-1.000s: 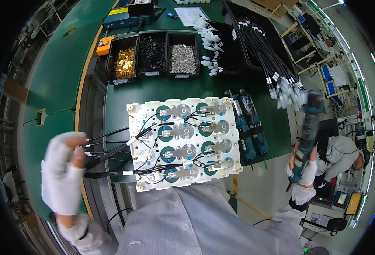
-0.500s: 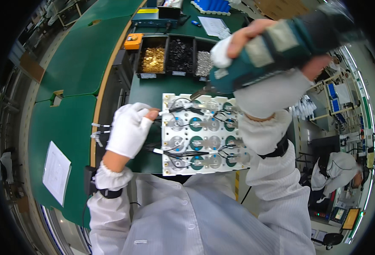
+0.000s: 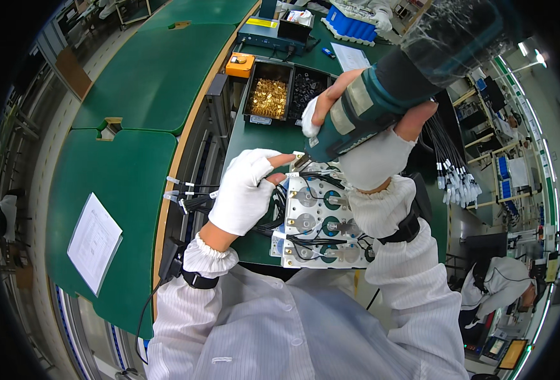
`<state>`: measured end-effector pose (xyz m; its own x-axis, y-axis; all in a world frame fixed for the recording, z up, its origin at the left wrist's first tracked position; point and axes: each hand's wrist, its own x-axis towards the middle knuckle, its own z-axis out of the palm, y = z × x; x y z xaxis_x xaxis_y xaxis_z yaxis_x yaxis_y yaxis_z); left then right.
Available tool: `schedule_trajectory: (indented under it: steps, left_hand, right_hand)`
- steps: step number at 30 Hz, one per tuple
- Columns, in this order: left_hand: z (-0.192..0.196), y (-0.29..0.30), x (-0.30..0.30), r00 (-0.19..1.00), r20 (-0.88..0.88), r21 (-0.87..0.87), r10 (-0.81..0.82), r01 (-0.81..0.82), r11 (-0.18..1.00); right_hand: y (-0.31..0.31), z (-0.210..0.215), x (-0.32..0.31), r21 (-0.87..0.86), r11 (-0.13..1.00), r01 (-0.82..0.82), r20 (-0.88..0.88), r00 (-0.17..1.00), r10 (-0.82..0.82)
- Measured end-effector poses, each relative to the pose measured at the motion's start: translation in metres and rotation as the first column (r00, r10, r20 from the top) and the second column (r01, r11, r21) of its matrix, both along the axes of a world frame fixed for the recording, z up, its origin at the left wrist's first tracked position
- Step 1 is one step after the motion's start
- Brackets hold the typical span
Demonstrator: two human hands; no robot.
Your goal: Assembling battery packs by wiring individual cells and using a power screwdriver.
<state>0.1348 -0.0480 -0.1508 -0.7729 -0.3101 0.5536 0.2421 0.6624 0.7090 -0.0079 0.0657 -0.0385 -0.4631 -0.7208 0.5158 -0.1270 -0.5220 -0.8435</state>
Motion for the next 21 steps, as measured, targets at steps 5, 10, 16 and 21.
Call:
schedule_trajectory:
  steps: [5, 10, 16, 21]
  left_hand:
    - [0.011, 0.0, 0.005, 0.997, 0.051, 0.077, -0.055, 0.051, 0.996]
    - [0.026, -0.002, 0.028, 0.971, 0.184, 0.245, -0.153, 0.105, 0.964]
    - [0.02, 0.009, 0.042, 0.991, -0.016, -0.263, 0.132, -0.131, 0.956]
    - [0.019, 0.014, 0.043, 0.955, 0.049, -0.319, 0.293, -0.264, 0.91]
  right_hand:
    - [-0.011, -0.012, 0.001, 0.041, 0.999, -0.002, 0.012, 1.0, 0.001]
    - [0.003, 0.002, -0.01, -0.107, 0.976, -0.191, 0.005, 0.981, 0.193]
    - [0.014, -0.006, -0.022, -0.145, 0.764, -0.629, 0.124, 0.754, 0.645]
    - [0.012, -0.017, -0.02, -0.122, 0.682, -0.721, 0.169, 0.662, 0.731]
